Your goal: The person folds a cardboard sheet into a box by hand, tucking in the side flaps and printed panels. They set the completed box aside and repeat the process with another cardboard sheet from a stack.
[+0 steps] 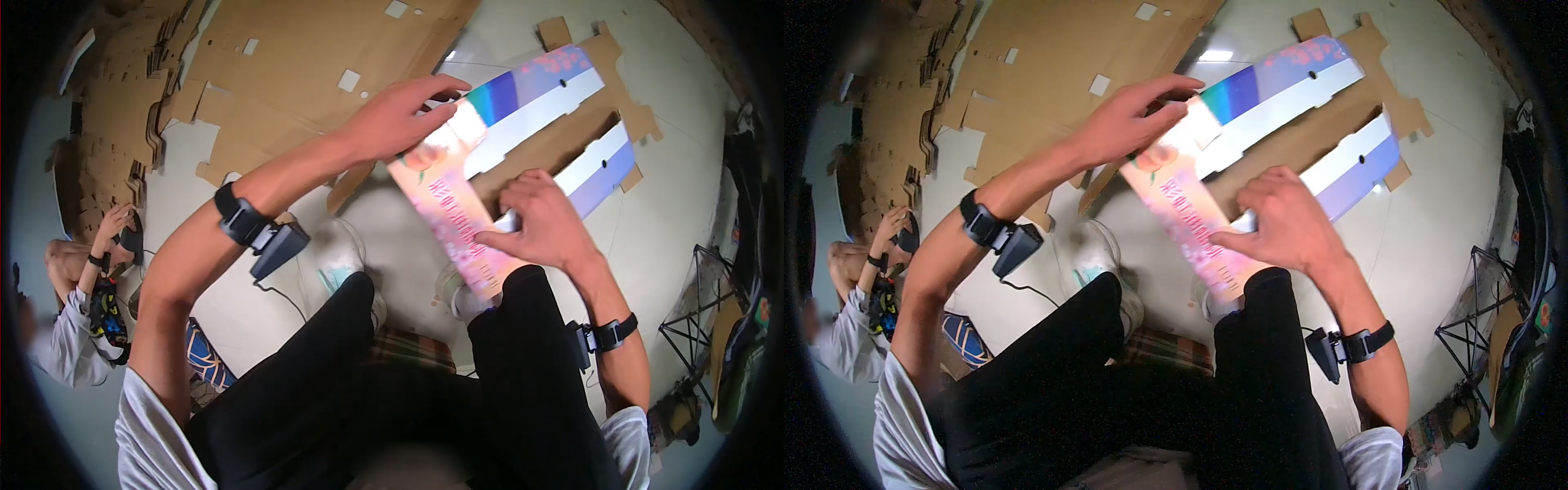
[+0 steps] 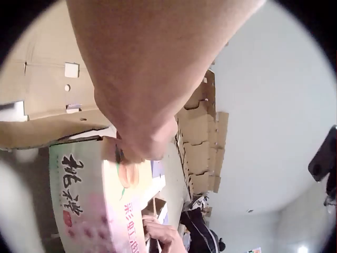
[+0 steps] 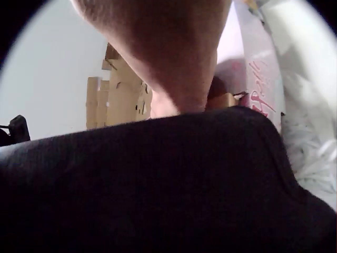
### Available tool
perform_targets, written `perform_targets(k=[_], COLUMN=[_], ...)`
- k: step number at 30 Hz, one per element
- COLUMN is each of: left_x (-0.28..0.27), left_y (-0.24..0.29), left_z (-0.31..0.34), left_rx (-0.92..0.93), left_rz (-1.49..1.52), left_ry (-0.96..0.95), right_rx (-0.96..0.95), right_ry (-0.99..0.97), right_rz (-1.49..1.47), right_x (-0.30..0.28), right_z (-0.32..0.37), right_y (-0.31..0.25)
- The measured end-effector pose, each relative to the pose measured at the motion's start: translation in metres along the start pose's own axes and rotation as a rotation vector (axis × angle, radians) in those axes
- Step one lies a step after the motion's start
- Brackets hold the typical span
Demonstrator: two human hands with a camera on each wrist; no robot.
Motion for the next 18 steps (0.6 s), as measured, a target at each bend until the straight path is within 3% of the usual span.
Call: perform_targets(k=[1, 3, 6, 8, 11, 13, 14, 16, 18], left_x=[-0.001, -0.005, -0.027, -0.037, -0.039, -0.036, -0.036, -0.037, -0.041], left_y=[0.013, 0.016, 0.078, 0.129, 0.176, 0.178, 0.172, 0.162, 0.133], left_z=[0.008, 0.02, 0.043, 0.059, 0.067, 0.059, 0.055, 0.049, 0.032], left_rx=[0.023, 0.308, 0.684, 0.804, 0.868, 0.978, 0.943, 0.875, 0.658], left_rz=[-0.064, -0.284, -0.615, -0.823, -0.981, -0.919, -0.96, -1.046, -1.193], left_ry=[0.021, 0.147, 0.424, 0.428, 0.393, 0.452, 0.45, 0.441, 0.398], right_rx=[-0.004, 0.0, 0.13, 0.409, 0.094, -0.296, -0.262, -0.185, -0.008], right_ry=[-0.003, 0.01, 0.298, 0.402, 0.483, 0.413, 0.361, 0.488, 0.359], right_rz=[-0.034, -0.08, 0.006, -0.362, -0.647, -0.658, -0.665, -0.338, -0.224], right_x=[0.003, 0.001, -0.05, -0.08, -0.108, -0.115, -0.113, -0.113, -0.113], right_z=[0.003, 0.005, -0.02, -0.034, -0.063, -0.076, -0.088, -0.088, -0.089], right_y=[-0.003, -0.004, 0.0, -0.012, -0.054, -0.052, -0.043, -0.036, -0.003])
Point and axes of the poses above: each hand's wrist, its own z-axis away from the middle knuckle, its own x-axis out of the palm, y = z × x, the point moved 2 cm from there along -z, towards the middle knuckle, and after that the axes turned 6 degrees about -z, right-handed, at the moved point
